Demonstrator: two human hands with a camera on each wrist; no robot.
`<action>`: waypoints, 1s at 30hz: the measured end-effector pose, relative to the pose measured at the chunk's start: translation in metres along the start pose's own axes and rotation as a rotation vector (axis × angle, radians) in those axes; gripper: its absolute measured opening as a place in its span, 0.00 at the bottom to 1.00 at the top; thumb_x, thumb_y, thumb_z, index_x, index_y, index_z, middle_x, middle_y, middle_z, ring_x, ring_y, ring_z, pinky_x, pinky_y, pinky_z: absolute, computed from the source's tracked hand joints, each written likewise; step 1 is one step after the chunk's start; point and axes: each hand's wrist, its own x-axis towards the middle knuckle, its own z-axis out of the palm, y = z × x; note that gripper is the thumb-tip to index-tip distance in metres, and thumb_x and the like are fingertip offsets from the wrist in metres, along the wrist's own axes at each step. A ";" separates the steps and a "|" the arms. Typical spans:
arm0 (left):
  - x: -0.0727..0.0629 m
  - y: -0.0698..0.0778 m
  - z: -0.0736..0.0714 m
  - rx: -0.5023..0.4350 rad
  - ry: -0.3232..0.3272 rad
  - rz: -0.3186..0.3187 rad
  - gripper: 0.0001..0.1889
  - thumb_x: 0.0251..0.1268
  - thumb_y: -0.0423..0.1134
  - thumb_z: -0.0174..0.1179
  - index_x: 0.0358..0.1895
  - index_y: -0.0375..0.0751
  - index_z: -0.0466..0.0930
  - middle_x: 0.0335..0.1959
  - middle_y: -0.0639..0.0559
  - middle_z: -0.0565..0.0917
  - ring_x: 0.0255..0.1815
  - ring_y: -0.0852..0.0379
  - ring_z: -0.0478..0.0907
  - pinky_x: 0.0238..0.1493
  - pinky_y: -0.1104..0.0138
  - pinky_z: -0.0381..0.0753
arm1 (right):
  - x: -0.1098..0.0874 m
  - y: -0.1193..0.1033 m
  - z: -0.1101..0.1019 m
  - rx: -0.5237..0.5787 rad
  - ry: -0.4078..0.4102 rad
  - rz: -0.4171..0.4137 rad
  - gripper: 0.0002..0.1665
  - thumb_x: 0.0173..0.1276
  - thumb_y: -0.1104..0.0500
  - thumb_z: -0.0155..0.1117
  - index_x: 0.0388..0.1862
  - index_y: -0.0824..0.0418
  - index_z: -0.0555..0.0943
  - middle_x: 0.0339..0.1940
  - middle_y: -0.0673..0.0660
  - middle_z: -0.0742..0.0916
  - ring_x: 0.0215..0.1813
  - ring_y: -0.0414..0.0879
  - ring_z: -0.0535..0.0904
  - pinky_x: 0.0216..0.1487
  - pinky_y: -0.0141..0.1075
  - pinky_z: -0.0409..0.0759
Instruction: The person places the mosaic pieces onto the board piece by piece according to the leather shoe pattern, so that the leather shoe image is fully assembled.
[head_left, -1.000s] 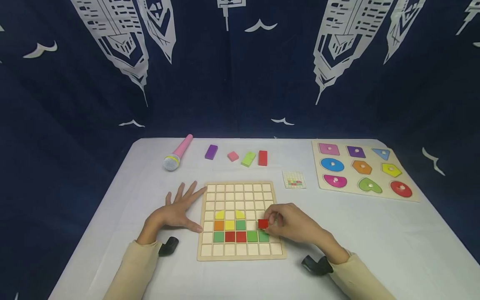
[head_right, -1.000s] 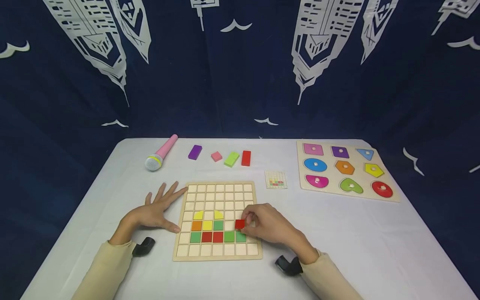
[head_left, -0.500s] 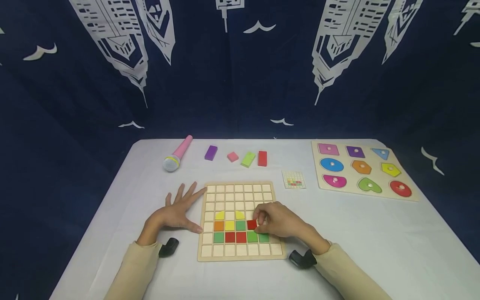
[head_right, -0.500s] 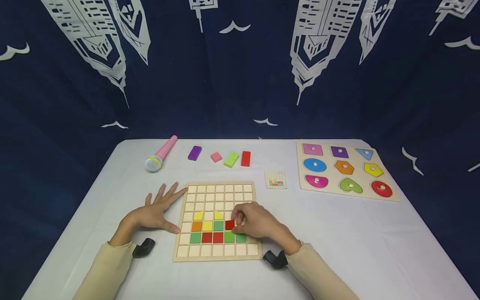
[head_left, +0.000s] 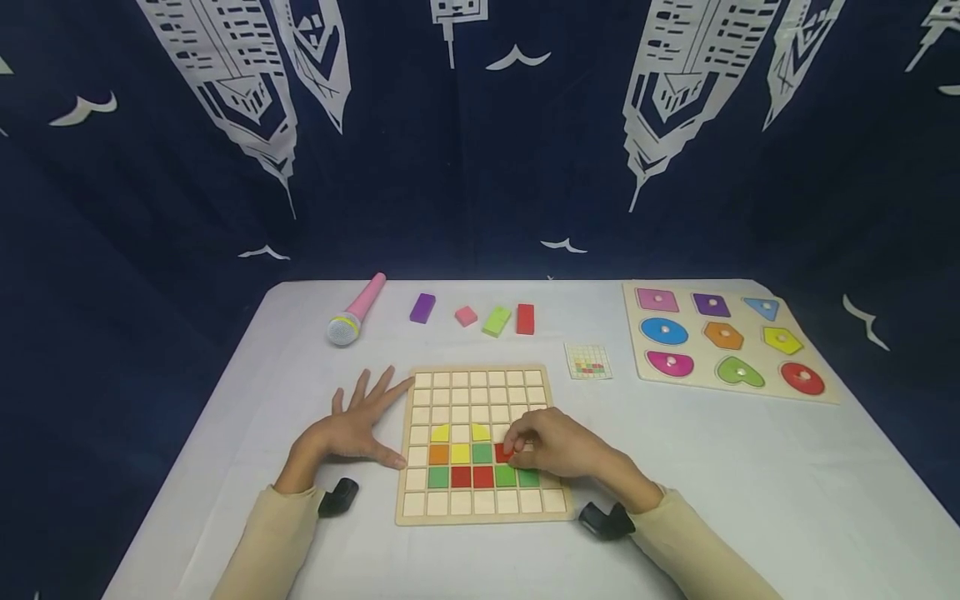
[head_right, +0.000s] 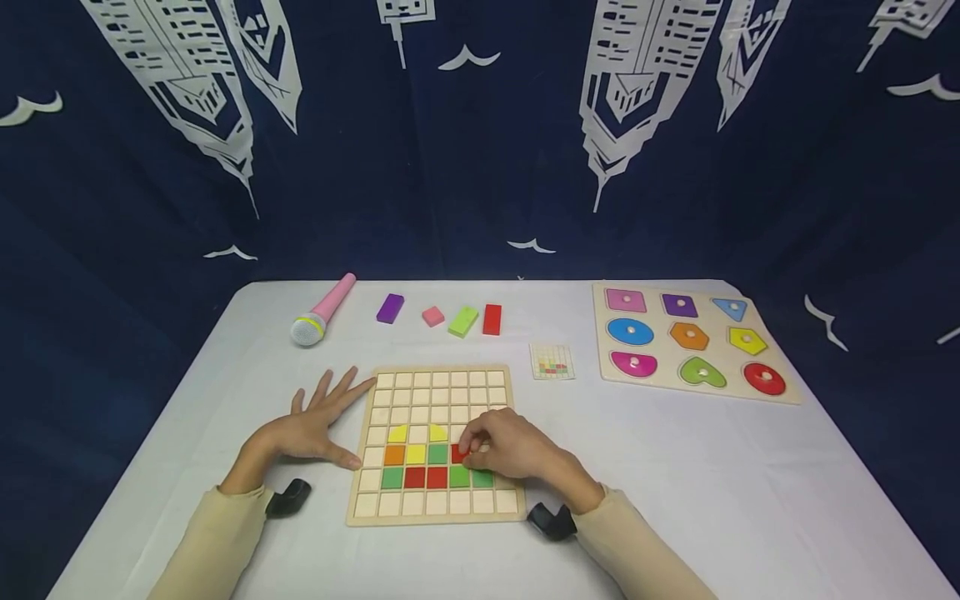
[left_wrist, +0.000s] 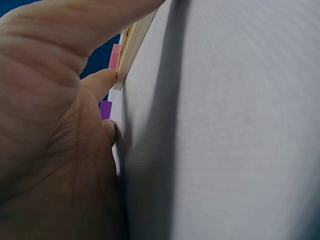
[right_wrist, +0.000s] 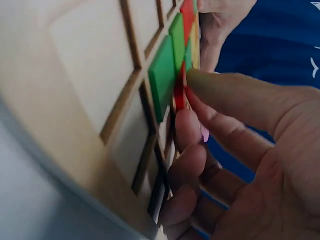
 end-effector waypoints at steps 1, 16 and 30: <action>0.000 0.000 0.000 0.001 -0.003 0.002 0.69 0.32 0.62 0.81 0.81 0.54 0.47 0.83 0.39 0.34 0.80 0.29 0.22 0.68 0.26 0.22 | -0.002 0.000 -0.001 -0.003 0.000 -0.008 0.03 0.64 0.62 0.71 0.37 0.57 0.87 0.30 0.44 0.83 0.36 0.40 0.74 0.36 0.28 0.72; 0.001 0.001 -0.003 0.000 -0.009 0.000 0.69 0.33 0.62 0.81 0.82 0.54 0.46 0.83 0.39 0.34 0.80 0.29 0.21 0.68 0.26 0.22 | -0.023 0.001 -0.003 -0.173 -0.045 -0.095 0.16 0.71 0.64 0.64 0.56 0.55 0.86 0.36 0.44 0.76 0.40 0.37 0.67 0.39 0.27 0.71; 0.001 -0.001 0.000 0.003 -0.006 -0.002 0.69 0.33 0.62 0.81 0.82 0.54 0.47 0.83 0.39 0.34 0.80 0.29 0.21 0.68 0.26 0.22 | -0.064 0.034 -0.029 -0.181 0.118 0.062 0.25 0.60 0.55 0.76 0.57 0.50 0.84 0.53 0.46 0.83 0.57 0.44 0.75 0.60 0.44 0.79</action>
